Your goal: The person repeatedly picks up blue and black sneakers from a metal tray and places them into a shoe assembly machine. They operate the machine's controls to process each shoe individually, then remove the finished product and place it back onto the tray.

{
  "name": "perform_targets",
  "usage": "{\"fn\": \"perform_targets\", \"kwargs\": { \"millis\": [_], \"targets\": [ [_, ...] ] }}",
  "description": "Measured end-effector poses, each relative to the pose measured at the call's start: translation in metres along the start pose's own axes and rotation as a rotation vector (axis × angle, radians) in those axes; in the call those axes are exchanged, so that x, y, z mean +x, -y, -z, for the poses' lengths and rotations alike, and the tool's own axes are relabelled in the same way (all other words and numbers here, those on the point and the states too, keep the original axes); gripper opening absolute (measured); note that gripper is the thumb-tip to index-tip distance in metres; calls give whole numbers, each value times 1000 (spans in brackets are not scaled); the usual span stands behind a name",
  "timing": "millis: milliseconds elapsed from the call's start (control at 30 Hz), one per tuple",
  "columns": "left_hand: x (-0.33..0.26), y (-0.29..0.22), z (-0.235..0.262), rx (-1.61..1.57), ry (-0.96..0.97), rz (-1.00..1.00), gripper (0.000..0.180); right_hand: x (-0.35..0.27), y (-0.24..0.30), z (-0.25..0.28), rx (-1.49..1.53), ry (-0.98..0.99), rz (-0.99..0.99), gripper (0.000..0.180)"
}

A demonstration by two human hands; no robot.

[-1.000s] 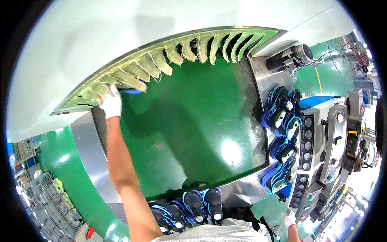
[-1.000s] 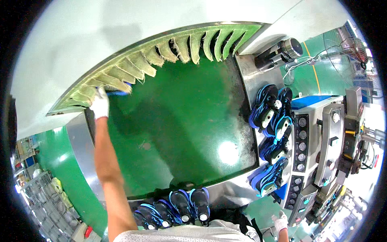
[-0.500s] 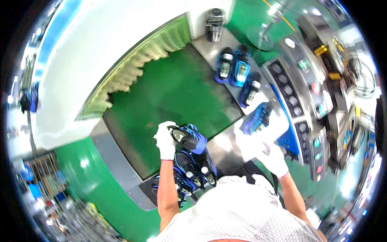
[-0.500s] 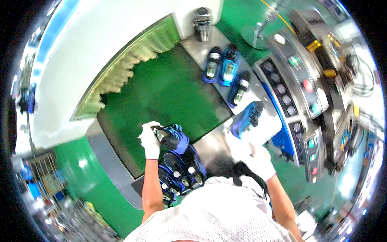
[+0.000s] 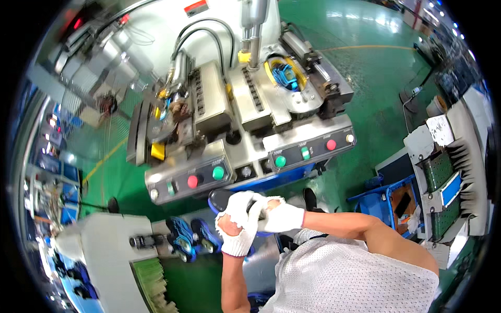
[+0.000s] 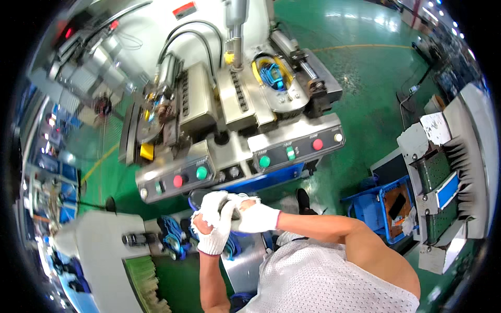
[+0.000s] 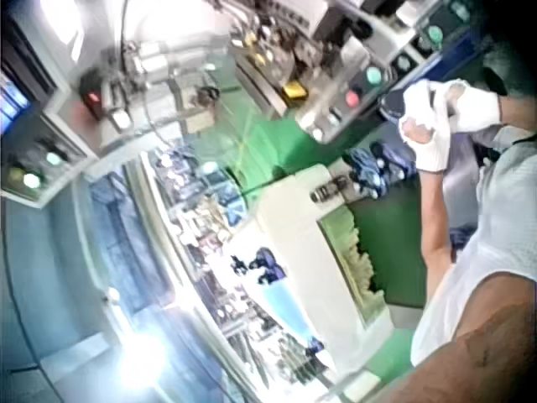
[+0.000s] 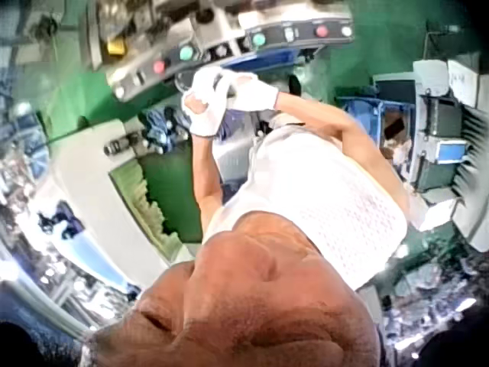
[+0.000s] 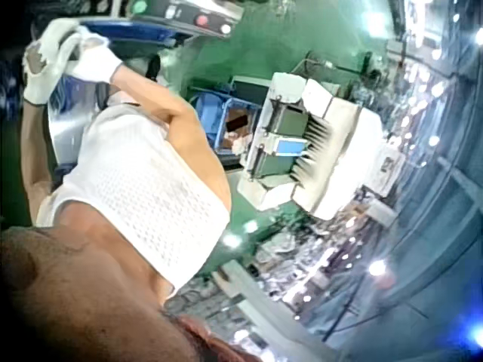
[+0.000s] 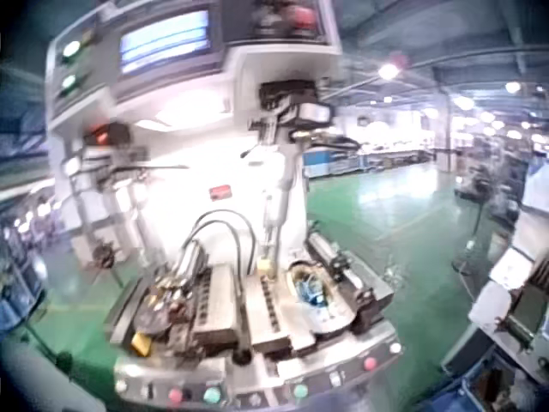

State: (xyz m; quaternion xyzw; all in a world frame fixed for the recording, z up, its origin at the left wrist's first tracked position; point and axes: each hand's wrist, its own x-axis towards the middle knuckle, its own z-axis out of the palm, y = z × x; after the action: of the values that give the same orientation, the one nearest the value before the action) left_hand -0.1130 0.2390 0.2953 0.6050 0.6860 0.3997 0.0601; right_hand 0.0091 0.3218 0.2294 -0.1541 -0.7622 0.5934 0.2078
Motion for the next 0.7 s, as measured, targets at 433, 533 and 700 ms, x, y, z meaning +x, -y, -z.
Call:
{"fn": "perform_targets", "kwargs": {
  "millis": [433,533,700],
  "targets": [
    [359,10,-281,-50,107,439,75,-121,-2,263,958,-805,-60,67],
    [409,38,-342,-33,177,568,87,-131,5,276,1012,-920,4,82],
    [437,70,-391,107,250,589,78,-134,5,277,962,-1098,-69,87]
  ]
}}
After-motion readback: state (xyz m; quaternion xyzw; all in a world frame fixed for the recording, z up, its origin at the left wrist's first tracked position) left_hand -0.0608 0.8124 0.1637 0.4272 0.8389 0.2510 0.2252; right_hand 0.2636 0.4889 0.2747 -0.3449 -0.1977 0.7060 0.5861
